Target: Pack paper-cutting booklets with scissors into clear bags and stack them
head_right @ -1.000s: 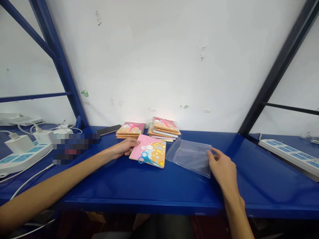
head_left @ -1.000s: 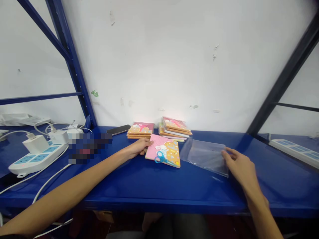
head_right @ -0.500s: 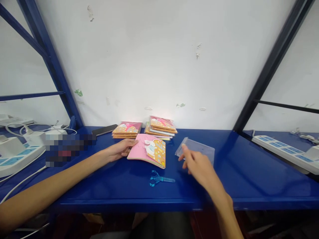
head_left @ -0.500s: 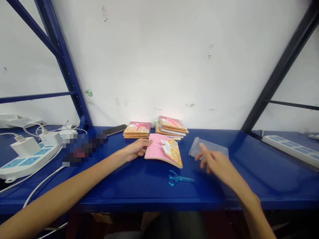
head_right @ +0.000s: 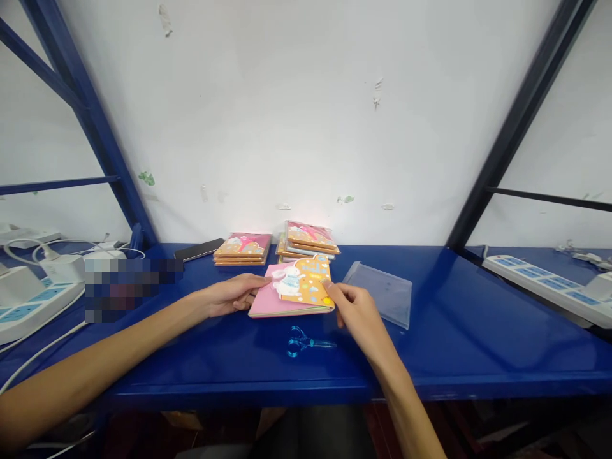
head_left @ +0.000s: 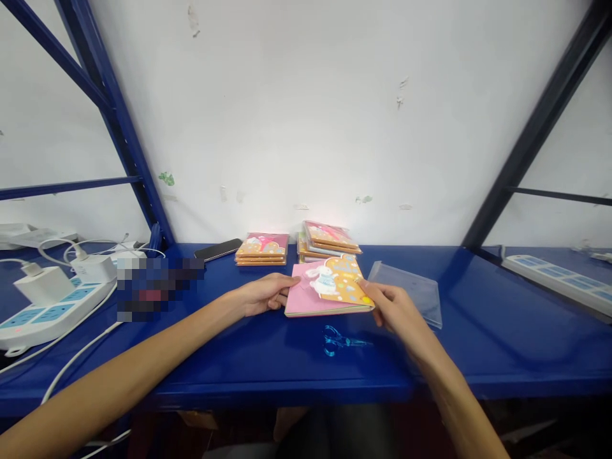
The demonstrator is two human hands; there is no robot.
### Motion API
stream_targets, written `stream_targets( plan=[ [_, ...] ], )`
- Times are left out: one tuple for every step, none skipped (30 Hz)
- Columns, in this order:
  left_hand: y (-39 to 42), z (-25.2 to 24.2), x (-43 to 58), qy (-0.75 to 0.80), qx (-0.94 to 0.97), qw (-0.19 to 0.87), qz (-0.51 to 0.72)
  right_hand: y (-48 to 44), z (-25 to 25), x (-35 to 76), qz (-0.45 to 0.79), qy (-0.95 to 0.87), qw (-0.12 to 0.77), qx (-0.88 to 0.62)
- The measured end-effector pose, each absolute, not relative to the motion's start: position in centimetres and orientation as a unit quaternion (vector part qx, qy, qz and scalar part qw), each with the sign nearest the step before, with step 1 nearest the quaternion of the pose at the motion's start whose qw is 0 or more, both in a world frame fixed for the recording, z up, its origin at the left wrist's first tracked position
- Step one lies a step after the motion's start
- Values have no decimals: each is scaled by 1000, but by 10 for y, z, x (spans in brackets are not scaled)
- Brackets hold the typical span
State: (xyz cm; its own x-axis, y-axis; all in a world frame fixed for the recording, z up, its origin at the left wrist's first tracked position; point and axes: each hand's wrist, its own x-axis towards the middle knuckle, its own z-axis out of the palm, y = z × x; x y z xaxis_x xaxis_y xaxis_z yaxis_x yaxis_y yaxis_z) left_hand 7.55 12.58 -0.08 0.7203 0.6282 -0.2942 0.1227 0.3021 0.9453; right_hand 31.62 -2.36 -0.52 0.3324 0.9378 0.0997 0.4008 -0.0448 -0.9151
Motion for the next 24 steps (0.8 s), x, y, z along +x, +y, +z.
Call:
stream_targets(
  plan=[
    [125, 0, 75, 336, 563, 737, 162, -24, -5, 316, 284, -495, 483, -663],
    [124, 0, 75, 340, 561, 738, 156, -23, -6, 317, 284, -488, 492, -663],
    [124, 0, 75, 344, 559, 738, 155, -23, -6, 317, 283, -478, 502, -663],
    [125, -1, 76, 349, 558, 737, 157, -22, -7, 319, 283, -467, 513, -662],
    [126, -2, 76, 355, 556, 734, 161, -22, -7, 321, 283, -455, 524, -662],
    [129, -3, 76, 362, 554, 731, 169, -21, -8, 324, 283, -443, 534, -662],
    [131, -5, 76, 368, 553, 726, 178, -21, -8, 328, 281, -434, 541, -663],
    [134, -7, 76, 373, 552, 722, 188, -21, -8, 333, 279, -429, 545, -665],
    [137, -9, 75, 378, 551, 717, 198, -22, -9, 338, 276, -427, 543, -668],
    [140, -11, 75, 382, 551, 713, 206, -22, -9, 344, 275, -427, 535, -675],
    [143, -13, 74, 386, 552, 708, 212, -23, -10, 350, 277, -429, 522, -683],
    [145, -14, 73, 391, 553, 703, 217, -24, -11, 357, 279, -432, 506, -692],
    [147, -15, 73, 396, 556, 697, 221, -25, -12, 364, 279, -438, 485, -704],
    [148, -15, 72, 402, 559, 691, 222, -25, -14, 371, 274, -446, 462, -715],
    [148, -15, 71, 408, 562, 684, 223, -26, -15, 378, 266, -455, 442, -726],
    [149, -14, 70, 415, 566, 677, 222, -27, -17, 384, 256, -464, 424, -735],
    [149, -14, 70, 422, 570, 670, 221, -27, -18, 391, 241, -473, 408, -742],
    [149, -13, 70, 428, 574, 663, 219, -28, -19, 396, 223, -480, 394, -751],
    [149, -12, 69, 435, 579, 655, 217, -29, -19, 402, 201, -484, 381, -762],
    [149, -12, 69, 441, 584, 647, 215, -30, -19, 406, 174, -485, 368, -774],
    [149, -11, 69, 446, 589, 639, 214, -32, -19, 410, 143, -484, 352, -788],
    [149, -11, 70, 452, 594, 630, 214, -34, -18, 414, 110, -481, 335, -803],
    [150, -11, 70, 456, 600, 621, 214, -35, -18, 417, 80, -475, 320, -816],
    [150, -11, 70, 460, 606, 614, 213, -37, -17, 419, 57, -470, 307, -825]
  ],
)
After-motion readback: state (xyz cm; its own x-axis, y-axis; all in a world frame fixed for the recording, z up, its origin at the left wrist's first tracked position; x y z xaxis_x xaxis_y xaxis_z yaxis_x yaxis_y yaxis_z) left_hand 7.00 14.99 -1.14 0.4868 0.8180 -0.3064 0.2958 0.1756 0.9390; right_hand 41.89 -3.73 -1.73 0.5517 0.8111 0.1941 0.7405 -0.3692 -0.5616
